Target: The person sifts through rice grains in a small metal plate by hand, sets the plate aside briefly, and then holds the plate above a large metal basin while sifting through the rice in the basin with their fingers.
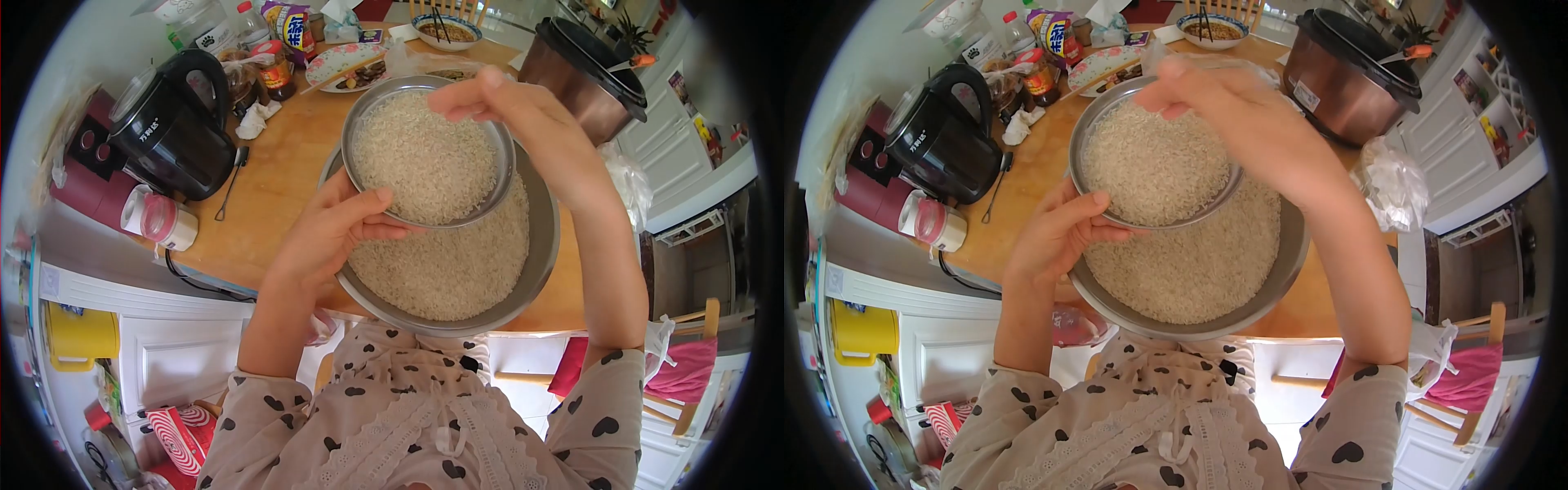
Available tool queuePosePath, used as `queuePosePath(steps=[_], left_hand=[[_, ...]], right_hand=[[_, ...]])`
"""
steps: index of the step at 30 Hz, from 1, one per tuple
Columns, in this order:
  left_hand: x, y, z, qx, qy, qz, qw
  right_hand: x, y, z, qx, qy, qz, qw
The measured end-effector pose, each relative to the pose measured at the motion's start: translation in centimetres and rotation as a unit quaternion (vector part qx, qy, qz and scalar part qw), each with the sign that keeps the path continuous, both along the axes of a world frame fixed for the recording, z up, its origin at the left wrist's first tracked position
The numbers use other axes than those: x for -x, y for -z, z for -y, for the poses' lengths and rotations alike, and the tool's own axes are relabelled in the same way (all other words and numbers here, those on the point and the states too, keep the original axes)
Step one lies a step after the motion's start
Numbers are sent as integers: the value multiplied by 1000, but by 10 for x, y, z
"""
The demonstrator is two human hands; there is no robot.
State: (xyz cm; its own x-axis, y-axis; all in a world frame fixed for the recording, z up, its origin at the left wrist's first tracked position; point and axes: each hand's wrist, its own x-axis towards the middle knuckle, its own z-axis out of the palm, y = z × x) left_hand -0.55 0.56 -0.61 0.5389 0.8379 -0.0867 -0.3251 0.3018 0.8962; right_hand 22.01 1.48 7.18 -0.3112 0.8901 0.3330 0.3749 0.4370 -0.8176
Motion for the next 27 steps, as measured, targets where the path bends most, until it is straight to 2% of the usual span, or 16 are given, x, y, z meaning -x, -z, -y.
queuePosePath(steps=[2, 5, 8, 11, 14, 17, 20, 23, 26, 27], left_hand=[[-1, 3, -1, -3, -8, 8, 1000], [-6, 7, 0, -7, -79, 14, 997], [-6, 8, 0, -37, -120, 15, 992], [-5, 5, 1, -52, -110, 29, 992], [-4, 5, 1, -54, -99, 40, 993], [-4, 4, 1, -58, -93, 35, 993], [-4, 4, 2, -58, -104, 37, 992], [-3, 5, 1, -56, -97, 43, 993], [-3, 4, 2, -53, -94, 43, 993], [-2, 5, 1, -51, -90, 43, 994]], right_hand=[[-14, -6, 3, 16, 3, 1, 1000], [-40, -17, 11, 118, -13, 30, 992], [-55, -6, 14, 193, -90, 155, 965], [-43, 29, 21, 133, -110, 304, 937], [-23, 67, 17, 70, -85, 299, 948], [-6, 77, 8, 22, -47, 362, 931], [16, 85, 7, 129, -52, 325, 936], [30, 100, 24, 74, -74, 333, 937], [36, 77, 47, 150, -131, 356, 913], [31, 84, 44, 164, -147, 324, 920]])
